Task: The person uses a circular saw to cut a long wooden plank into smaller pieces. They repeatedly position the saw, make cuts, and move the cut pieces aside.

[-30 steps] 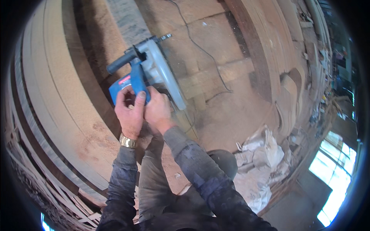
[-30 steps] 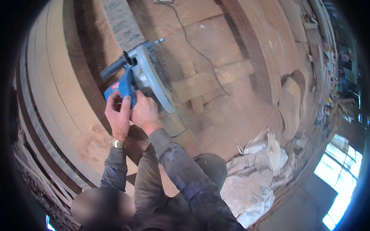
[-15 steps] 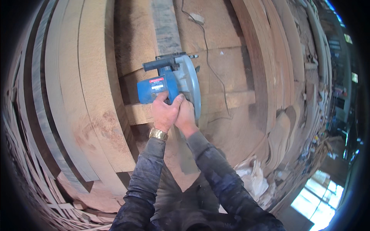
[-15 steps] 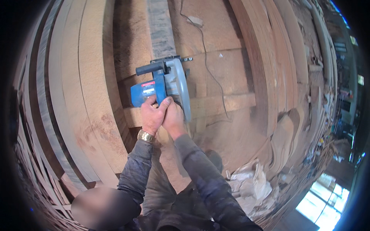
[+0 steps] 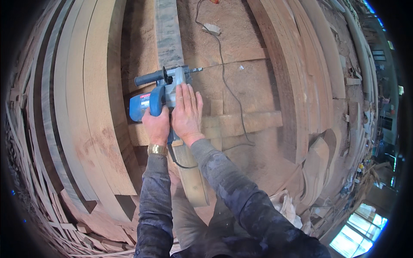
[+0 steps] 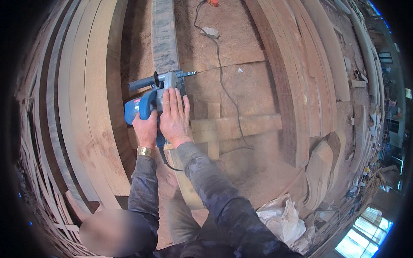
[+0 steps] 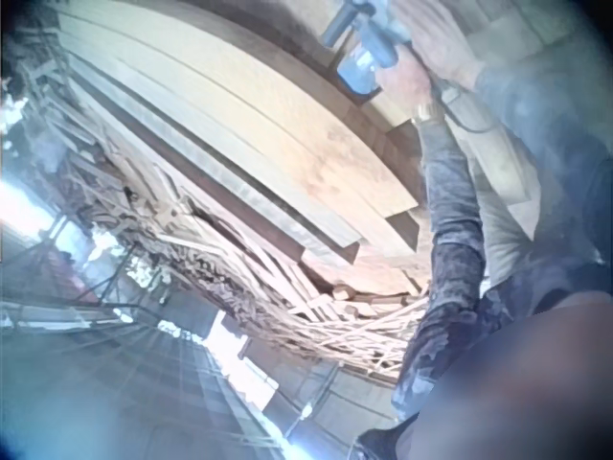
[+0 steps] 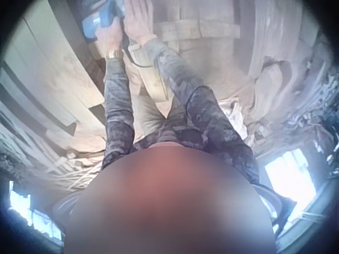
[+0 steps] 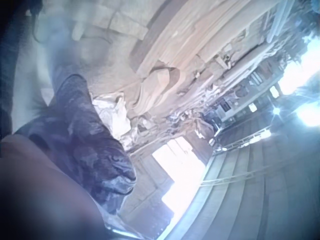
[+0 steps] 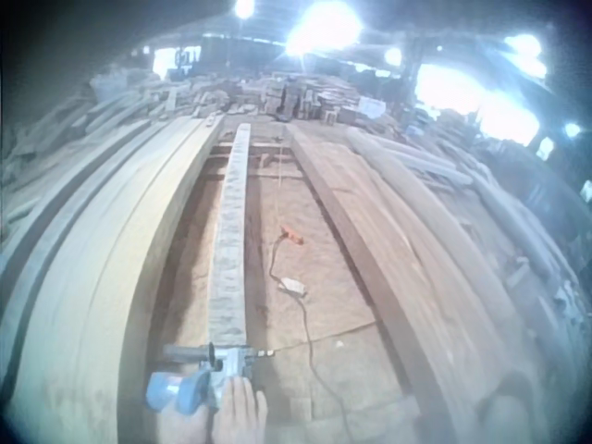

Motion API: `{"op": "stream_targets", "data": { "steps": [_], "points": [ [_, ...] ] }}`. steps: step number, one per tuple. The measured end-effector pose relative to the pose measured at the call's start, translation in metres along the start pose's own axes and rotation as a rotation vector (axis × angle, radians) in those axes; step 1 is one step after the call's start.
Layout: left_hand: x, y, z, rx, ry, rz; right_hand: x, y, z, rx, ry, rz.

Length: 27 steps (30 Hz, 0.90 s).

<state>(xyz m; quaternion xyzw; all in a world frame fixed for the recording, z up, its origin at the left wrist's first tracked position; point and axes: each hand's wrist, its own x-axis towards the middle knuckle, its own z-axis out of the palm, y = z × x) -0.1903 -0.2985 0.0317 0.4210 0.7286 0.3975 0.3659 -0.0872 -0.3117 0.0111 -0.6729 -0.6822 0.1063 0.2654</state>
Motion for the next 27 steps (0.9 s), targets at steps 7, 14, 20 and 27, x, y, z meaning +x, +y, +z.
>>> {"op": "stream_targets", "data": {
  "steps": [7,14,20,27],
  "points": [
    [0.001,0.009,0.005,0.044,0.075,-0.048,0.013,-0.004,-0.009,-0.047,-0.012,-0.018],
    [0.014,0.016,0.012,0.074,0.112,-0.049,0.026,0.000,-0.004,-0.101,-0.058,-0.020],
    [0.026,0.028,0.018,0.035,0.068,-0.143,0.045,0.002,-0.006,-0.092,-0.028,-0.030],
    [0.048,0.038,0.024,0.079,0.094,-0.080,0.069,0.005,-0.001,-0.076,-0.021,-0.044]
  ]
}}
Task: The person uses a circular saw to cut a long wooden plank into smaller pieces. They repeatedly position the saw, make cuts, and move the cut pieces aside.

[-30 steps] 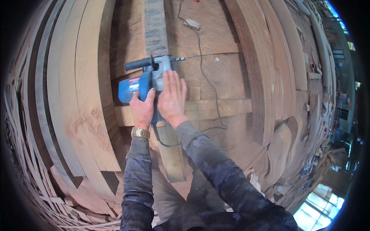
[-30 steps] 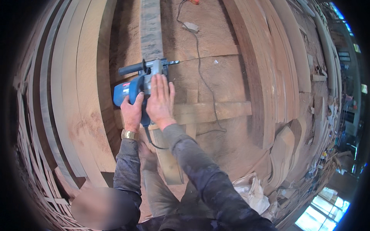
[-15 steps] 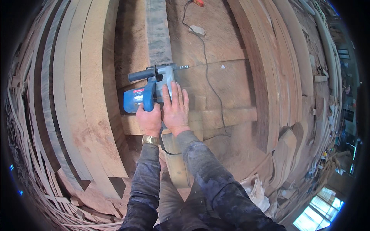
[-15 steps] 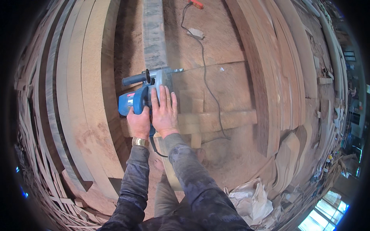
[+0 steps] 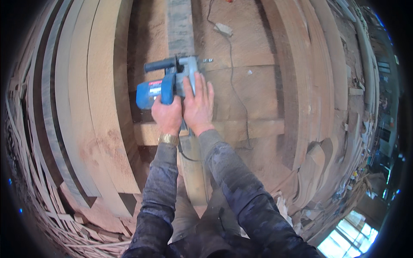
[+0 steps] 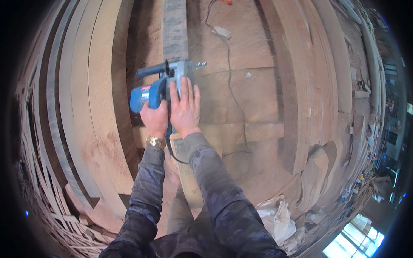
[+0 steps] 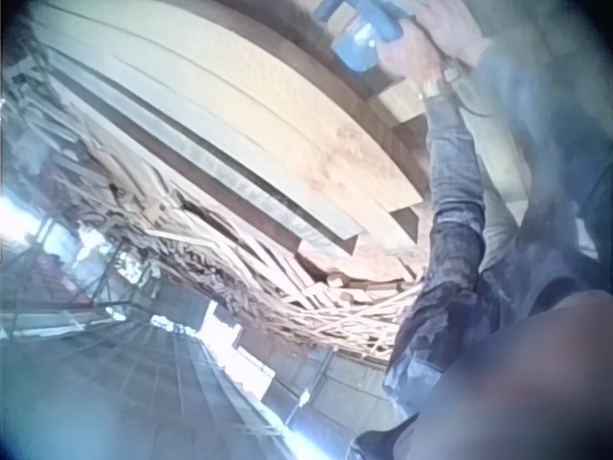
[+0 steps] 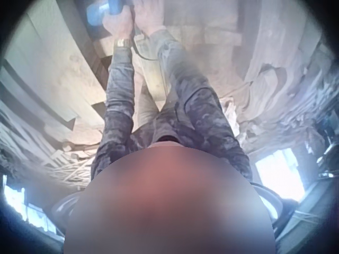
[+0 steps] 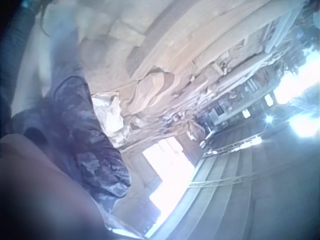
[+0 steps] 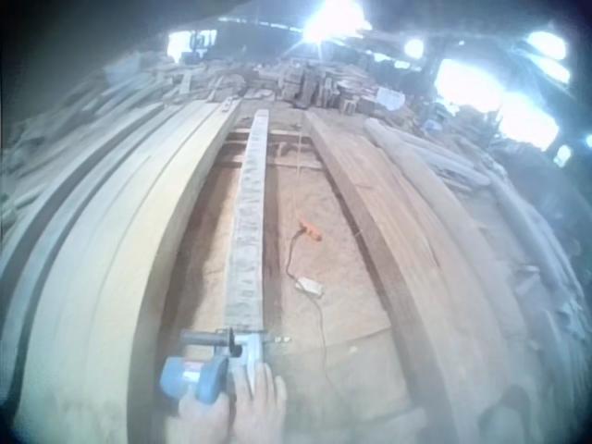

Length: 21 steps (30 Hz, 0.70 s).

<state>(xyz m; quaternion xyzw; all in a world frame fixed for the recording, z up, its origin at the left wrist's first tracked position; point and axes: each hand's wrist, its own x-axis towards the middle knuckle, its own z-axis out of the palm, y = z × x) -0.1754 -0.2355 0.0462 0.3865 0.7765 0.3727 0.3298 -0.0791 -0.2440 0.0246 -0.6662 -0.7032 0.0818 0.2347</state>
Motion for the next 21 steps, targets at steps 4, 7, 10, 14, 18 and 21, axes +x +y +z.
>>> {"op": "stream_targets", "data": {
  "steps": [4,7,10,14,18,21],
  "points": [
    [0.014,0.005,0.005,0.060,0.021,0.072,0.015,0.003,0.004,0.001,0.008,-0.003],
    [0.027,0.012,0.011,0.097,-0.010,0.002,0.028,0.007,0.008,-0.075,0.082,-0.048],
    [0.034,0.020,0.014,0.095,-0.004,0.007,0.039,0.011,0.011,-0.082,0.112,-0.071],
    [0.040,0.027,0.015,0.124,-0.012,0.009,0.049,0.015,0.013,-0.060,0.125,-0.087],
    [0.049,0.032,0.020,0.103,0.004,0.011,0.061,0.017,0.013,-0.041,0.122,-0.096],
    [0.055,0.035,0.024,0.125,0.023,0.032,0.068,0.018,0.012,-0.056,0.177,-0.128]
  ]
}}
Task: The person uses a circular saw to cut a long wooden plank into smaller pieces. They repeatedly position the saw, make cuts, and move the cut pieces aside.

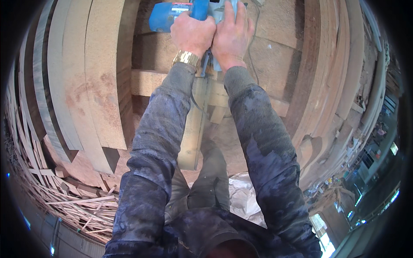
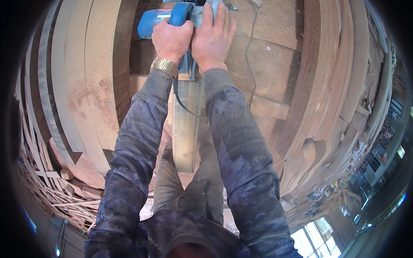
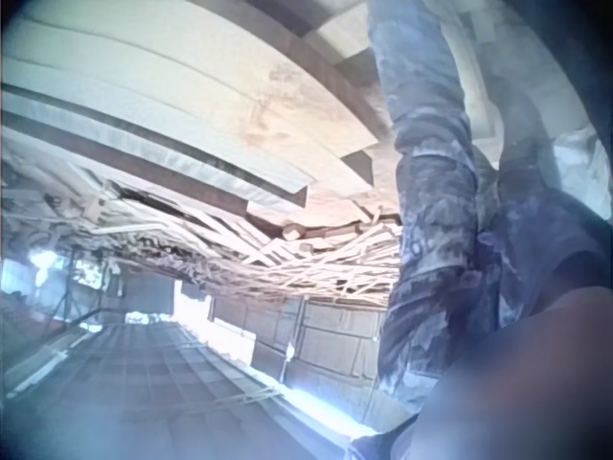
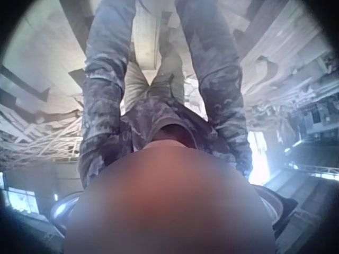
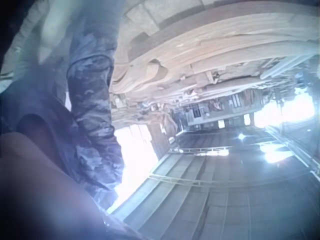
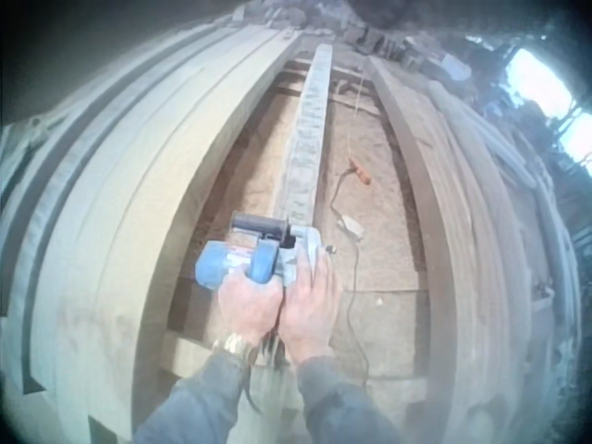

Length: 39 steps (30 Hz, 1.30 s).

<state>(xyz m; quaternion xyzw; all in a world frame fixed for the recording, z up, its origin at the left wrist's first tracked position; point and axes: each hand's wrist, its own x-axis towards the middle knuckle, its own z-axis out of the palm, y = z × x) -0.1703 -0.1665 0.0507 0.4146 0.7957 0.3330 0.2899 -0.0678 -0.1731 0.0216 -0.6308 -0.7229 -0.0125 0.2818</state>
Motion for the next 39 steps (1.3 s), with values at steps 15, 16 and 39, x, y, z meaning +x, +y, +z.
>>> {"op": "stream_targets", "data": {
  "steps": [15,16,39],
  "points": [
    [0.039,0.020,0.018,-0.080,0.070,0.171,0.040,0.015,0.018,0.032,0.022,-0.016],
    [0.041,0.021,0.020,-0.071,0.084,0.171,0.043,0.016,0.019,0.036,0.026,-0.015],
    [0.120,0.033,0.035,0.311,0.090,0.370,0.107,0.021,0.053,0.142,0.132,-0.016]
  ]
}}
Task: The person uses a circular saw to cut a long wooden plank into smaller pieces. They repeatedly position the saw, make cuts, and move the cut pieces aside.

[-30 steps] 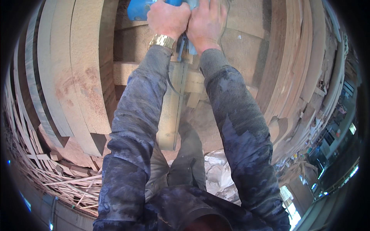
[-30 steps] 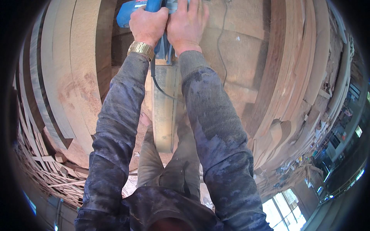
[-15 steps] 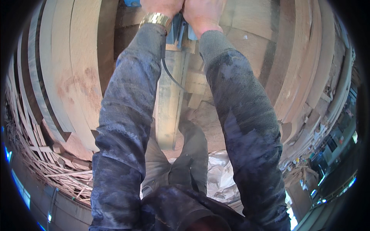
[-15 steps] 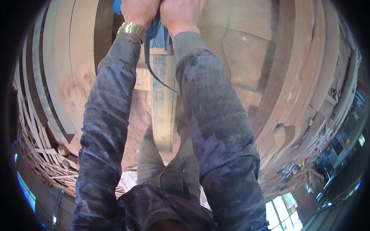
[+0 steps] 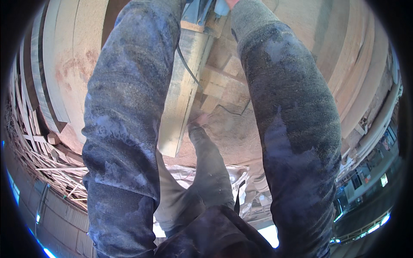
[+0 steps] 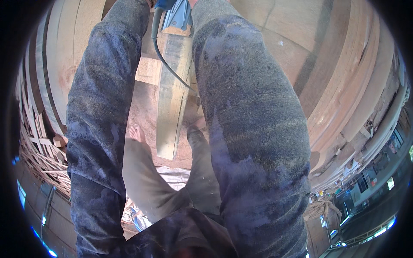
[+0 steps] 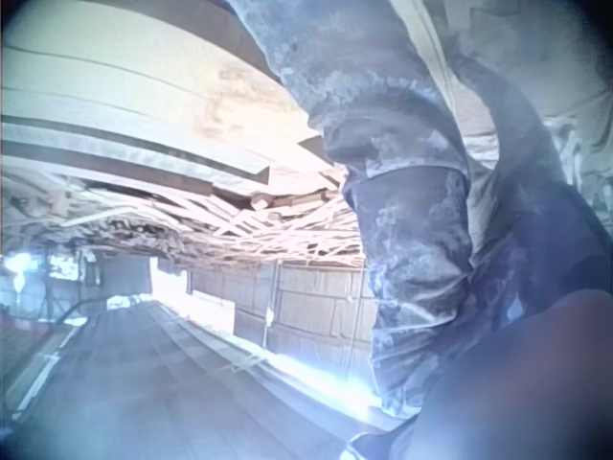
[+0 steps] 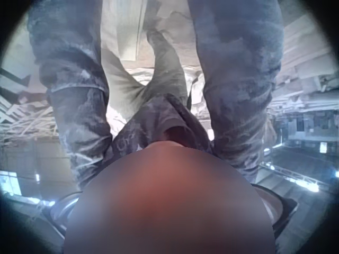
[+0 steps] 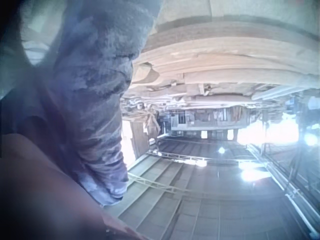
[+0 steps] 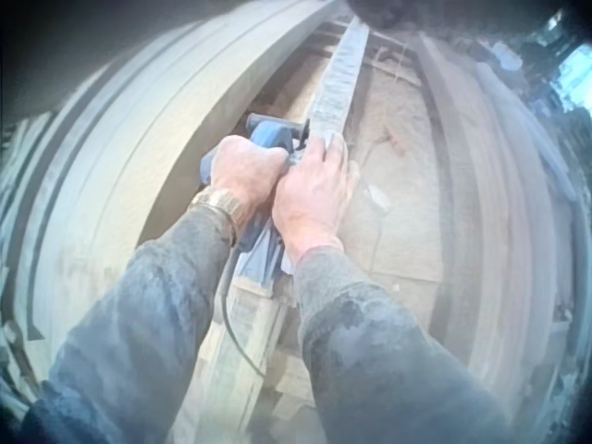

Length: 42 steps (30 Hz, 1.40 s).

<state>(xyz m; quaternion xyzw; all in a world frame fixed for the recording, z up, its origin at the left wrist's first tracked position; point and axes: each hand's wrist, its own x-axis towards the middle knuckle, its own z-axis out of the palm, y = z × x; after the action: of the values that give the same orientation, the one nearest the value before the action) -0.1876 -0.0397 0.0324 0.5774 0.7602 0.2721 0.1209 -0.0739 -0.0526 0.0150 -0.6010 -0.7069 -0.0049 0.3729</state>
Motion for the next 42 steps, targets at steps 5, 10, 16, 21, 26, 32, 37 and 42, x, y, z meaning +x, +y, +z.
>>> {"op": "stream_targets", "data": {
  "steps": [5,10,16,21,26,32,37,42],
  "points": [
    [0.008,0.009,0.001,-0.164,0.040,-0.186,0.012,0.006,0.006,0.014,0.001,-0.008],
    [0.011,0.011,0.010,-0.143,0.102,-0.154,0.017,0.011,0.009,-0.010,0.001,-0.017],
    [0.014,0.016,0.013,-0.165,0.065,-0.168,0.020,0.016,0.009,-0.002,-0.033,-0.010],
    [0.022,0.030,0.011,-0.160,-0.053,-0.353,0.025,0.021,0.016,0.007,-0.094,0.030],
    [0.031,0.033,0.016,-0.176,-0.053,-0.390,0.032,0.027,0.023,0.002,-0.123,0.066],
    [0.051,0.034,0.022,-0.205,-0.066,-0.378,0.048,0.029,0.032,0.019,-0.132,0.088],
    [0.071,0.034,0.030,-0.188,-0.116,-0.373,0.065,0.036,0.041,0.033,-0.126,0.094],
    [0.088,0.039,0.034,-0.270,-0.131,-0.407,0.077,0.045,0.045,-0.009,-0.101,0.063]
  ]
}}
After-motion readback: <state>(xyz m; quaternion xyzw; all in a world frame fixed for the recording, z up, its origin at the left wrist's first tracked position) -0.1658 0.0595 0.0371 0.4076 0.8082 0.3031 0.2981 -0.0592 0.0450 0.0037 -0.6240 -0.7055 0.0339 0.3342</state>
